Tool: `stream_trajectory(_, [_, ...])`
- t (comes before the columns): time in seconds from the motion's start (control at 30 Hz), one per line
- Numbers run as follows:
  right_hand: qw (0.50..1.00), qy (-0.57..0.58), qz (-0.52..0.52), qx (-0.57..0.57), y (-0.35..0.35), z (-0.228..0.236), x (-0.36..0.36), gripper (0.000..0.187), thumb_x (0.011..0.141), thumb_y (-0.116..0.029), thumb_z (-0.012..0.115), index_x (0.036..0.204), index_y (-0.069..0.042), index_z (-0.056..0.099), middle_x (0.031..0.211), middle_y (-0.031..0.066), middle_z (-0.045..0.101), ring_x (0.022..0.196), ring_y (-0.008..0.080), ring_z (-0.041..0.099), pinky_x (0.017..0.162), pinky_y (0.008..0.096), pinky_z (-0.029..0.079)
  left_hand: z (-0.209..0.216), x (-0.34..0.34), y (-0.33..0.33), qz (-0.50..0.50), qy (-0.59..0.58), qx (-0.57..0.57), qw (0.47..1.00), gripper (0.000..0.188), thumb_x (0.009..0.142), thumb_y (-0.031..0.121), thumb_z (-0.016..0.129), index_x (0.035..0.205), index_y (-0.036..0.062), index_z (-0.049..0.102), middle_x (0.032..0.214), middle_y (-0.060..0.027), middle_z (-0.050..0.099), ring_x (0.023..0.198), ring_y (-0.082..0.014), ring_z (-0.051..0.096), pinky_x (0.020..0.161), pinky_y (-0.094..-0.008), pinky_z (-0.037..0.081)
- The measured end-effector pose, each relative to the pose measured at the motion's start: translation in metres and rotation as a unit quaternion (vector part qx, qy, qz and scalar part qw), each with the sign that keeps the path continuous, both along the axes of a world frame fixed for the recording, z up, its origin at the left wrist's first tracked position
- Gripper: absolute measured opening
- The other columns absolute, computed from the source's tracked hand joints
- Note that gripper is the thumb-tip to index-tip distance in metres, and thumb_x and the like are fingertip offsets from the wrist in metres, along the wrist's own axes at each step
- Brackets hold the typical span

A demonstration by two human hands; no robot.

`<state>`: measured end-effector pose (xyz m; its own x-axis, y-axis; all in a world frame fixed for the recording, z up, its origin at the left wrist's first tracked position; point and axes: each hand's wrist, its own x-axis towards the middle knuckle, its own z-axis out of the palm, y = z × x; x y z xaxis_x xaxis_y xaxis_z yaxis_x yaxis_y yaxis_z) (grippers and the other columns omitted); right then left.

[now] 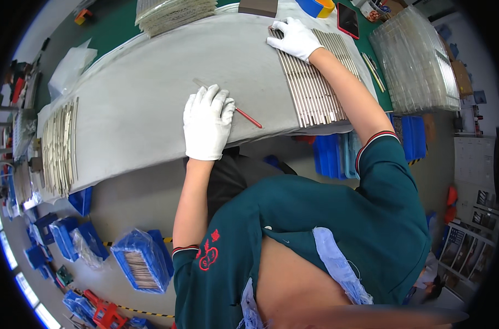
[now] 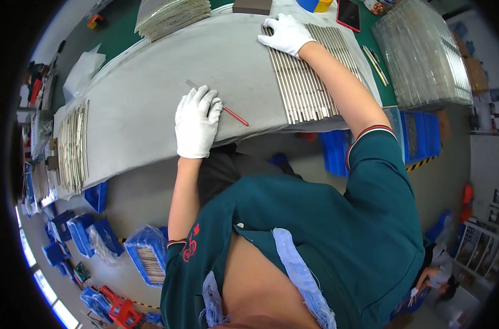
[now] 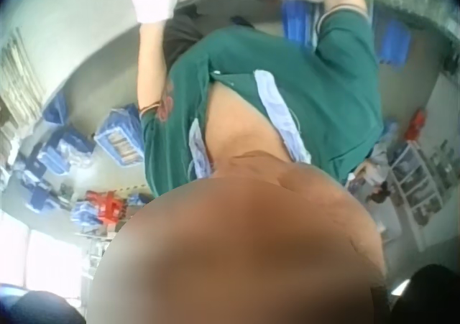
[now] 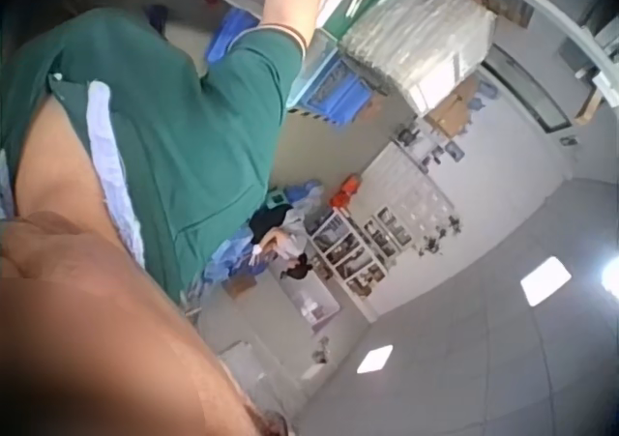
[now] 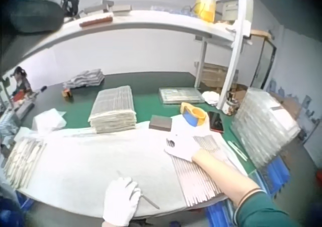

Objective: Scraping the ends of thin metal rods with a file and organizing them into a stack on a workbench.

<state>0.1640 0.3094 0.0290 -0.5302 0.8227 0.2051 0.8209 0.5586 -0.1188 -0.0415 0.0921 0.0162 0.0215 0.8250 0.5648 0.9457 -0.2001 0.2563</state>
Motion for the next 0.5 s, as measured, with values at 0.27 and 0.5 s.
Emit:
stream_trajectory(0.27, [1.0,-0.013,-0.002,0.014,0.015,-0.006,0.021,0.055,0.081,-0.056,0.048,0.116,-0.014,0.056,0.109,0.0179,0.055,0.107,0.0318,0.051,0.092,0.0384,0.042,0.001,-0.002,0.003,-0.034,0.01,0.028,0.999,0.019,0.077,0.018,0.063,0.089,0.0037,0.064,0.097,-0.0134,0.063,0.09,-0.0302,0.056,0.078,-0.0385,0.044])
stream_trajectory(0.5, [0.999,-0.015,0.007,0.032,0.016,-0.011,0.041,0.049,0.085,-0.054,0.046,0.114,-0.016,0.057,0.107,0.0174,0.055,0.107,0.0308,0.051,0.091,0.0386,0.042,0.0,-0.003,0.001,-0.03,0.011,0.037,0.999,0.019,0.076,0.019,0.064,0.088,0.004,0.065,0.097,-0.0126,0.063,0.091,-0.0295,0.056,0.078,-0.0383,0.045])
